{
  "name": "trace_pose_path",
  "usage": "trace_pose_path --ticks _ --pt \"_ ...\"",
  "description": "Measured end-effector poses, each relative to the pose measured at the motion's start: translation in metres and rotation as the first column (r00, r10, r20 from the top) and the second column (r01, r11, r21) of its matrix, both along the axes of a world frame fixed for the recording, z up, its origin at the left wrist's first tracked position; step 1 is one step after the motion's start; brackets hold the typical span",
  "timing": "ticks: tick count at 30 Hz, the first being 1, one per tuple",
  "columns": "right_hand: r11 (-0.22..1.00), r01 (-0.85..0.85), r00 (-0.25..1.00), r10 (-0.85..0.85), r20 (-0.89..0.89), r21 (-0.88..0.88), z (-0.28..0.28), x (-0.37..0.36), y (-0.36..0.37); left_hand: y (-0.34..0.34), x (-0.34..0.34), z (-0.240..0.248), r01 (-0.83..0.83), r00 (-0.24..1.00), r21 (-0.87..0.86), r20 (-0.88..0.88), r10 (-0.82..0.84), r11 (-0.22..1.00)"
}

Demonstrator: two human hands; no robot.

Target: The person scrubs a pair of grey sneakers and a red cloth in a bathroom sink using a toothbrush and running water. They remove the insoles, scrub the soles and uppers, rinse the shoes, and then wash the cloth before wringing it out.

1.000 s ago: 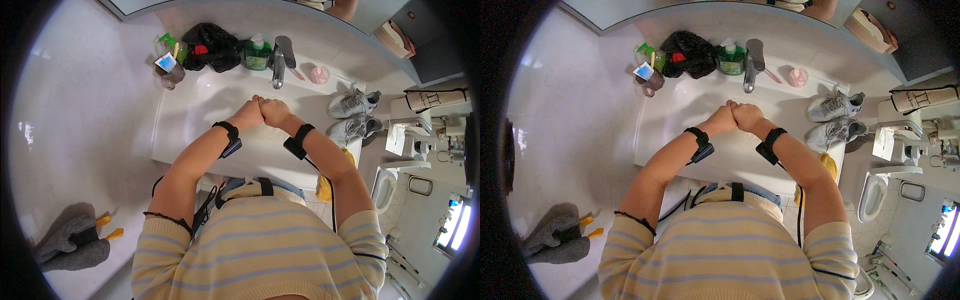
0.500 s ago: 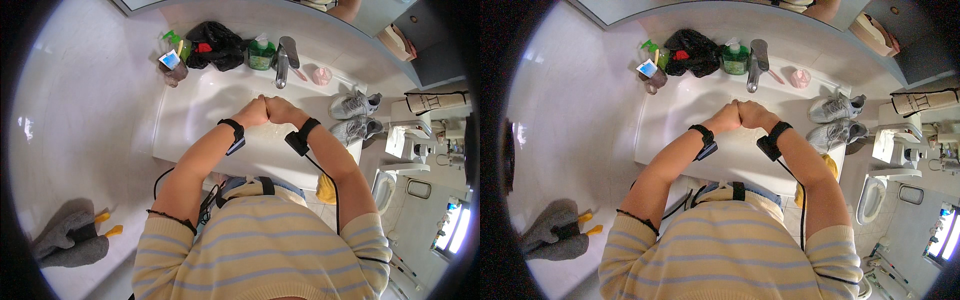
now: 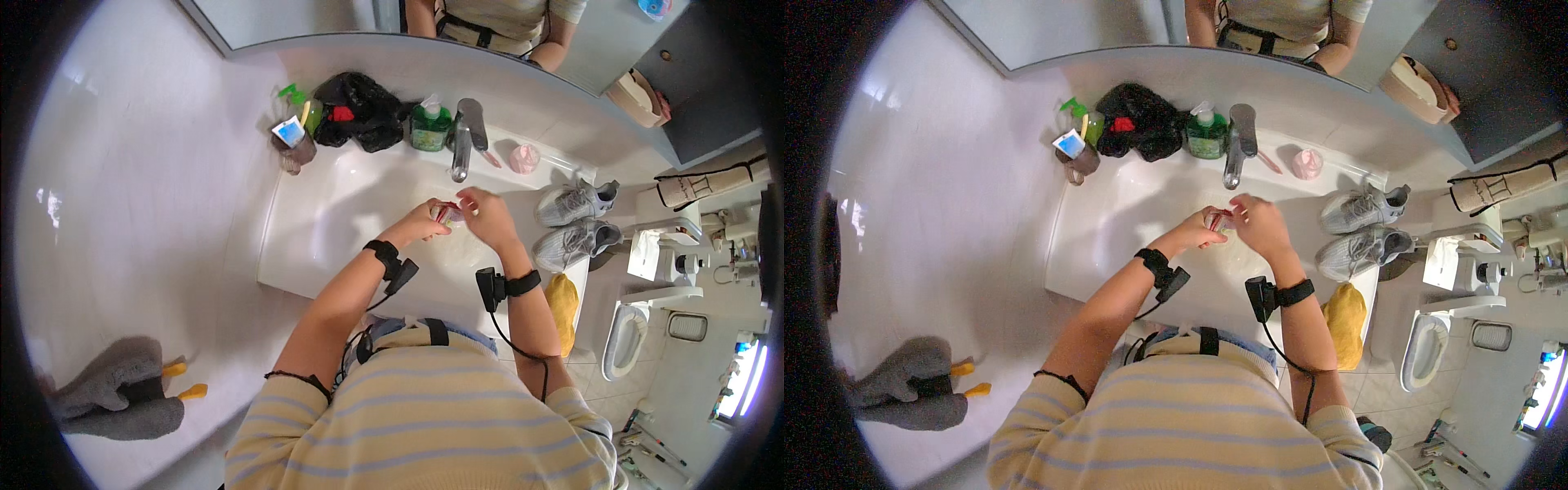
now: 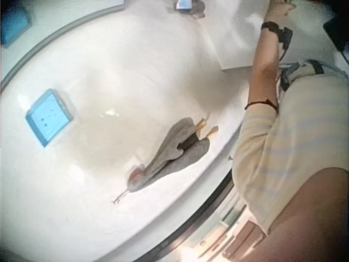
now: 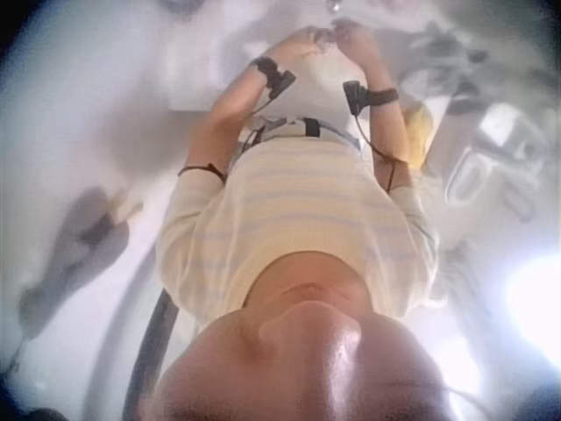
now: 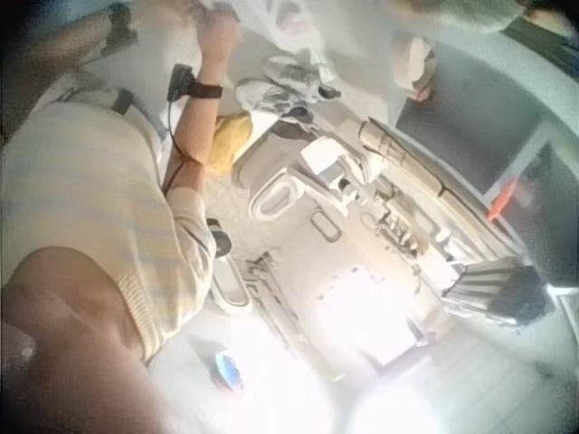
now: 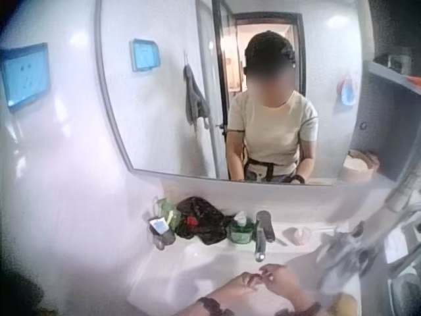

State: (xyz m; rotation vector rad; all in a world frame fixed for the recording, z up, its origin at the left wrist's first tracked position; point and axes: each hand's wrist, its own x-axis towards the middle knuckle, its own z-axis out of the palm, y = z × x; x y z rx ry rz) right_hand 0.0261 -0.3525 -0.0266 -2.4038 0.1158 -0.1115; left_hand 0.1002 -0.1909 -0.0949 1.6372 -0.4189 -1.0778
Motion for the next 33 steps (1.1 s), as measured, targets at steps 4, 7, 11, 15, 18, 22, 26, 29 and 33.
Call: trace_pose_path --ticks 4,7,11,15,18,22,26,29,33 --pt "0.596 0.230 0.959 -0.272 -0.076 0.770 0.041 0.037 -0.008 -0.020 0.008 -0.015 -0.231 0.891 -0.017 -0.404 0.205 0.973" --pt "0.361 0.255 0.959 -0.211 -0.187 0.897 0.078 0.058 -0.019 -0.032 0.008 -0.011 -0.302 0.827 -0.082 -0.518 0.218 0.950" --pt "0.247 0.220 0.960 -0.229 -0.164 0.944 0.092 0.070 -0.024 -0.041 0.006 -0.007 -0.365 0.800 -0.133 -0.551 0.237 0.922" --pt "0.258 0.148 0.976 -0.195 -0.099 0.955 0.087 0.069 -0.018 -0.040 0.006 -0.013 -0.394 0.813 -0.120 -0.508 0.285 0.911" --pt "0.516 0.194 0.894 -0.442 0.065 0.834 0.037 0.049 -0.020 -0.037 0.005 0.000 -0.277 0.873 -0.234 -0.466 0.143 0.932" --pt "0.899 0.378 0.873 -0.425 0.239 0.219 -0.047 0.018 -0.011 -0.039 -0.003 -0.010 -0.404 0.903 -0.261 -0.269 0.336 0.877" --pt "0.631 0.346 0.938 -0.256 -0.235 0.694 -0.054 0.013 0.016 -0.023 0.001 -0.011 -0.400 0.908 -0.288 -0.257 0.332 0.870" --pt "0.651 0.255 0.964 -0.118 -0.236 0.715 -0.060 0.016 0.019 -0.002 -0.005 0.000 -0.424 0.870 -0.291 -0.395 0.296 0.858" --pt "0.651 0.082 0.981 0.082 -0.177 0.754 -0.075 0.032 0.012 0.011 0.000 0.010 -0.488 0.774 -0.341 -0.595 0.217 0.803"
